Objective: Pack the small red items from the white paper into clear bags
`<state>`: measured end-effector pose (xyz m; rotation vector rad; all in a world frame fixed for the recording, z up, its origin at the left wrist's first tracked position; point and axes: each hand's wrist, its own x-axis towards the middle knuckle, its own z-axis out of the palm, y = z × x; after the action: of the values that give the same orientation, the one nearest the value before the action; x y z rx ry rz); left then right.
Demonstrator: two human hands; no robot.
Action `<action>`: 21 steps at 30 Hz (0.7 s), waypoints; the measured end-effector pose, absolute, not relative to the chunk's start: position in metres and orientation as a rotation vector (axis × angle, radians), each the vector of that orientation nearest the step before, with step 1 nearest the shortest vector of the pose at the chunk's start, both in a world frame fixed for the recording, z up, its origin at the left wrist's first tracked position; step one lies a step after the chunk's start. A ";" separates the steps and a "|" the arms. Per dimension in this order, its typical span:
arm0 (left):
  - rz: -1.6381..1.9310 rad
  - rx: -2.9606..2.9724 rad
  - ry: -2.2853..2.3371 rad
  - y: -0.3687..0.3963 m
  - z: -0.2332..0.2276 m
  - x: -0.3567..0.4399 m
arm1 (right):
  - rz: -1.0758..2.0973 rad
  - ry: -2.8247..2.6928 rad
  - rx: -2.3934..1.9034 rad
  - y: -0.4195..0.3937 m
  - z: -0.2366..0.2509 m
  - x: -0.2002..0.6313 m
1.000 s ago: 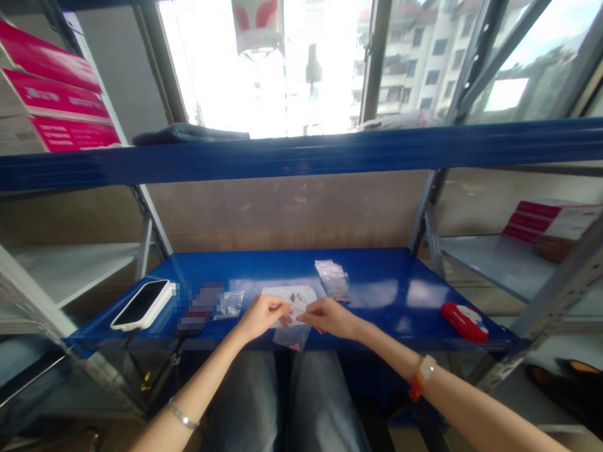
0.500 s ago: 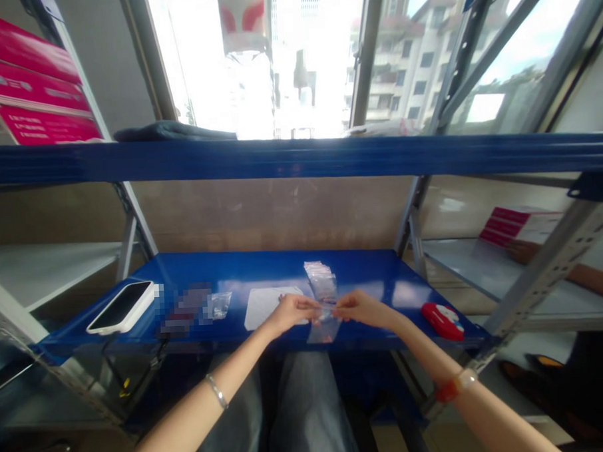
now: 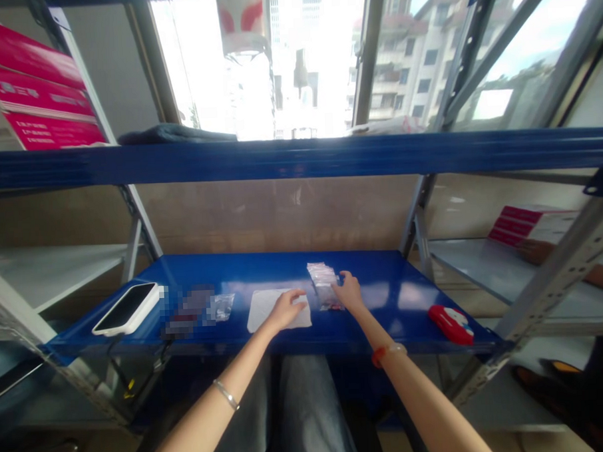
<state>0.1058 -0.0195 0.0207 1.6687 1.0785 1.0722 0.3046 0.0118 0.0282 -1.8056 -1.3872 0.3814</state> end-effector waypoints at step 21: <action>1.336 1.977 2.149 -0.100 -0.026 -0.036 | 0.513 -1.633 -1.090 -0.119 -0.015 0.118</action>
<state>-0.0362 -0.0998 -0.0257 1.9774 2.1489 1.3357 0.1182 -0.1193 -0.0147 -1.0899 -1.6328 0.5133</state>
